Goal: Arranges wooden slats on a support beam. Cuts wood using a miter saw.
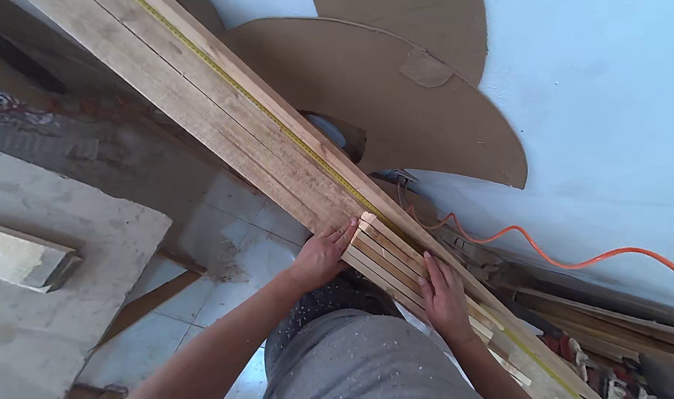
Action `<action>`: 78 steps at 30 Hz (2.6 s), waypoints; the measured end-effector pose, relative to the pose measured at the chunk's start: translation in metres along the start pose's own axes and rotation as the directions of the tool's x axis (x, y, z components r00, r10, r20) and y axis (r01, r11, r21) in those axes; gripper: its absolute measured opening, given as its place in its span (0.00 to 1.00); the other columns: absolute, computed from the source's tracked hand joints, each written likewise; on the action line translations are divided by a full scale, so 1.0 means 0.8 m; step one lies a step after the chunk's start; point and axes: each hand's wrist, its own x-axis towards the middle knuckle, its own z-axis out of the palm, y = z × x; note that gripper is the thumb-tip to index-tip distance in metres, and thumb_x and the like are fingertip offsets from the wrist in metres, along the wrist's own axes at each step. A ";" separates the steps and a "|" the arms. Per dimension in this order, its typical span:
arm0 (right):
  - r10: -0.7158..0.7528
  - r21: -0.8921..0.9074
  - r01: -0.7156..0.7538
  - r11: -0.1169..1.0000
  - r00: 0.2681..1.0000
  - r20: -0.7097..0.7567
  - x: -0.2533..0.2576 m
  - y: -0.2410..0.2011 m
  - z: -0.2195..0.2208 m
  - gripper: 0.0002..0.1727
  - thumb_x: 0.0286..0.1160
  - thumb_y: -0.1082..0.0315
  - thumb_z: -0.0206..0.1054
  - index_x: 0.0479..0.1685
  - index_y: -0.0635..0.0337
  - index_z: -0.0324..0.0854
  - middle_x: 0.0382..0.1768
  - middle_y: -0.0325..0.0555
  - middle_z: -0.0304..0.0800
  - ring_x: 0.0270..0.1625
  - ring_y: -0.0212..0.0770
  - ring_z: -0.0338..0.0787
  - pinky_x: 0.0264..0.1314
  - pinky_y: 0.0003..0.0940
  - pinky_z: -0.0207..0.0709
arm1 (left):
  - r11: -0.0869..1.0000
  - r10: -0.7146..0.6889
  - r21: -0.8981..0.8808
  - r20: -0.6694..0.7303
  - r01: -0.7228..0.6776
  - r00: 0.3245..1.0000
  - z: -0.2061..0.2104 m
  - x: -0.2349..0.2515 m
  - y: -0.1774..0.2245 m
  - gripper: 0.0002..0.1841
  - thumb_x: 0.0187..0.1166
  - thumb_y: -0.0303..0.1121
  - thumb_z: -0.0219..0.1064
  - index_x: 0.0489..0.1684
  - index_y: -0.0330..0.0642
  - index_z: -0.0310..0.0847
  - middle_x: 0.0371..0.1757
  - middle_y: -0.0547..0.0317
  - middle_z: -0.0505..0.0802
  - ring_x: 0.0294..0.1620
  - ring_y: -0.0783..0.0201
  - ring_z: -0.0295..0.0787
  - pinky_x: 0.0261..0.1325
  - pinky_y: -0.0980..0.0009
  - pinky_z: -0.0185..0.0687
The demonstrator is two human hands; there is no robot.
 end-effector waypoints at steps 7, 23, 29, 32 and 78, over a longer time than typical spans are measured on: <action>0.024 0.084 -0.020 0.996 0.999 -0.046 0.004 0.003 0.003 0.30 0.88 0.43 0.54 0.73 0.53 0.83 0.65 0.50 0.90 0.68 0.52 0.88 0.72 0.55 0.80 | 1.000 -0.002 -0.025 0.038 0.003 0.999 -0.007 0.005 -0.003 0.50 0.74 0.51 0.76 0.97 0.49 0.51 0.92 0.64 0.69 0.82 0.60 0.75 0.79 0.62 0.73; 0.057 0.047 -0.065 0.997 0.986 0.156 0.018 -0.007 -0.017 0.56 0.62 0.17 0.60 0.76 0.59 0.77 0.70 0.54 0.85 0.73 0.55 0.84 0.75 0.61 0.76 | 0.999 0.041 -0.029 0.052 -0.040 0.998 -0.032 0.029 -0.009 0.61 0.55 0.55 0.88 0.95 0.52 0.54 0.92 0.57 0.69 0.83 0.55 0.75 0.76 0.53 0.80; 0.202 -0.261 -0.123 0.958 0.931 0.303 0.022 -0.048 -0.028 0.86 0.28 0.10 0.69 0.92 0.67 0.53 0.82 0.64 0.73 0.82 0.63 0.75 0.87 0.65 0.59 | 0.962 0.272 -0.011 0.085 -0.272 0.958 -0.046 0.056 -0.018 0.70 0.48 0.58 0.89 0.98 0.48 0.43 0.94 0.57 0.64 0.91 0.56 0.64 0.83 0.48 0.66; 0.245 -0.307 -0.150 0.940 0.921 0.302 0.020 -0.055 -0.022 0.86 0.27 0.18 0.78 0.93 0.70 0.49 0.83 0.67 0.71 0.83 0.64 0.74 0.89 0.63 0.57 | 0.965 0.261 -0.002 0.148 -0.263 0.954 -0.049 0.064 -0.017 0.70 0.46 0.57 0.90 0.97 0.48 0.45 0.92 0.56 0.67 0.87 0.54 0.68 0.82 0.48 0.67; 0.402 -0.154 -0.371 0.916 0.823 0.402 -0.656 0.536 -0.194 0.73 0.27 0.48 0.94 0.91 0.57 0.57 0.79 0.61 0.75 0.81 0.61 0.76 0.85 0.61 0.66 | 0.977 0.100 0.110 0.521 -0.183 0.848 0.546 0.069 0.696 0.71 0.56 0.64 0.83 0.97 0.38 0.36 0.93 0.40 0.62 0.61 0.41 0.93 0.57 0.44 0.90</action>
